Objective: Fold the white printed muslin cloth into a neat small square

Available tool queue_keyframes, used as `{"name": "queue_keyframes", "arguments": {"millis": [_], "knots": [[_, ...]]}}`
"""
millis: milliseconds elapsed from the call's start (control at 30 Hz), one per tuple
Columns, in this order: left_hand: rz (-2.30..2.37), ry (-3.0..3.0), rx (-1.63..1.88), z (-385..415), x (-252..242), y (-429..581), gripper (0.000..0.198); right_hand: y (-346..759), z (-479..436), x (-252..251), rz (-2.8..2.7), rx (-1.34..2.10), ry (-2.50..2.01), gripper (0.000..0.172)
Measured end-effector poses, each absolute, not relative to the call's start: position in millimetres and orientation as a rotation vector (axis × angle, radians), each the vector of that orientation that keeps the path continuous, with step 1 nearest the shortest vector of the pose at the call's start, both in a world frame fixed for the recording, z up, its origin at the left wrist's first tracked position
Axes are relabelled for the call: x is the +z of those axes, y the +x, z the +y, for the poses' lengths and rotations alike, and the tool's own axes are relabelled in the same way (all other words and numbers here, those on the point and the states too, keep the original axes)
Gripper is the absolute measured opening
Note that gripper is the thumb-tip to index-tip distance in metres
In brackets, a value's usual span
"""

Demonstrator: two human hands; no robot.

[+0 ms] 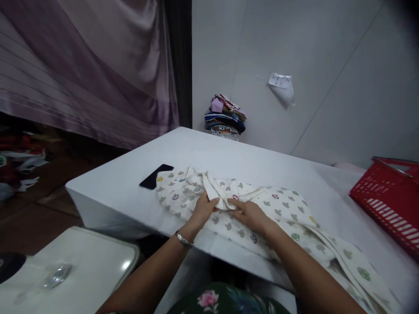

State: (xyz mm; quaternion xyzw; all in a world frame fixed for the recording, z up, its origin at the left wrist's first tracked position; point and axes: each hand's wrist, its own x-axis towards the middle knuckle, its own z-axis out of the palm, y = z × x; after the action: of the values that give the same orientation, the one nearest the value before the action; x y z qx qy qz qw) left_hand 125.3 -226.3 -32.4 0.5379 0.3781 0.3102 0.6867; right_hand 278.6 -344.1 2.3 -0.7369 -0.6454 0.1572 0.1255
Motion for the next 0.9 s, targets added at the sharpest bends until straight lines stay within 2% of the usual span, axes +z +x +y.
{"name": "queue_keyframes", "arguments": {"millis": [133, 333, 533, 667, 900], "knots": [[0.937, 1.223, 0.755, -225, -35, 120, 0.041, 285, -339, 14, -1.837, 0.635, -2.07, 0.065], [0.877, 1.271, 0.797, -232, -31, 117, 0.054, 276, -319, 4, -1.695, 0.729, -2.045, 0.061], [0.845, 1.18, 0.722, -233, -31, 116, 0.036, 255, -320, -4, -1.819, 0.709, -1.945, 0.052], [0.842, 1.144, 0.727, -232, -37, 117, 0.027, 251, -323, -5, -1.878, 0.653, -2.039, 0.058], [0.845, 1.187, 0.742, -235, -34, 117, 0.032, 248, -326, -13, -1.896, 0.576, -2.036, 0.06]]}}
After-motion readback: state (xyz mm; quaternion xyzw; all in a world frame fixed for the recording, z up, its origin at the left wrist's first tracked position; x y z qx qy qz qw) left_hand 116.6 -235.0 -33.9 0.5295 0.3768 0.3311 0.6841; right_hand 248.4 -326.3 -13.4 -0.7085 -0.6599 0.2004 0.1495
